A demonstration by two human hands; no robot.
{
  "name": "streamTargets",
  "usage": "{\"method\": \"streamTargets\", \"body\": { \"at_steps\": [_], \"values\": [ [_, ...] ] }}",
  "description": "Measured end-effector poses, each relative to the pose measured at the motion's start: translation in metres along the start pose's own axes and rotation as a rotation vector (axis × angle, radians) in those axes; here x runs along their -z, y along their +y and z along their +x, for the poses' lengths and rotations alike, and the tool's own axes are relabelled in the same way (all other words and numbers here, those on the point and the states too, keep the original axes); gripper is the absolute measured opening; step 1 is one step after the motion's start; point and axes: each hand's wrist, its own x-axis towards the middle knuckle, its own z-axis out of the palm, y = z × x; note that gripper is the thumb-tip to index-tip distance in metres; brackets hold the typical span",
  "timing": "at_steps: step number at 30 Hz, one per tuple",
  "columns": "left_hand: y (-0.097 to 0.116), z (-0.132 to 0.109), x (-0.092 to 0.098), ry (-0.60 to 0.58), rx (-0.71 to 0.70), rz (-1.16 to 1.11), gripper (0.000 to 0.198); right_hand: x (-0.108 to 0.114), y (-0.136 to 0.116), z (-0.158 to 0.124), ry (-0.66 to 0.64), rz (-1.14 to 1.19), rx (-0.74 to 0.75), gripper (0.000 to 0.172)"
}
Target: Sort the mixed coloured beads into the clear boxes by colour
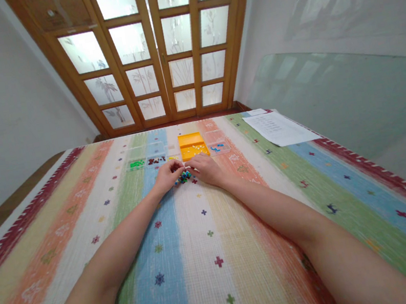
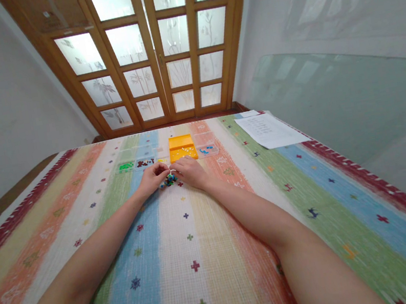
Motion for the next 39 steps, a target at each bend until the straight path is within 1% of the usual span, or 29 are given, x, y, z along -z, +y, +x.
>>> {"method": "streamTargets", "body": {
  "at_steps": [10,14,20,23,27,30,34,37,39],
  "values": [
    [-0.002,-0.001,-0.004,-0.014,-0.005,-0.063,0.022,0.000,0.000,0.000,-0.011,-0.002,0.002,0.019],
    [-0.003,0.000,-0.005,0.001,0.022,-0.110,0.026,-0.001,0.000,0.000,-0.022,0.005,0.003,0.019],
    [-0.002,0.000,-0.006,-0.019,0.052,-0.151,0.030,-0.001,0.000,0.000,-0.065,0.004,-0.021,0.020],
    [-0.004,0.000,-0.006,-0.019,0.051,-0.147,0.032,0.000,-0.001,0.000,-0.077,0.015,-0.035,0.020],
    [-0.007,0.000,-0.007,-0.024,0.031,-0.123,0.030,0.001,-0.002,0.001,-0.058,0.021,-0.044,0.018],
    [-0.007,-0.001,-0.005,-0.013,0.012,-0.040,0.024,0.001,0.000,0.000,-0.020,0.044,-0.083,0.012],
    [-0.002,-0.003,0.000,-0.003,-0.043,0.180,0.017,0.001,0.011,-0.001,0.051,0.091,-0.189,0.009],
    [0.004,-0.006,0.006,-0.060,-0.169,0.351,0.017,0.002,0.023,-0.001,0.105,0.086,-0.335,0.010],
    [0.007,-0.009,0.008,-0.136,-0.239,0.432,0.025,0.003,0.030,-0.001,0.132,0.071,-0.429,0.011]
  ]
}}
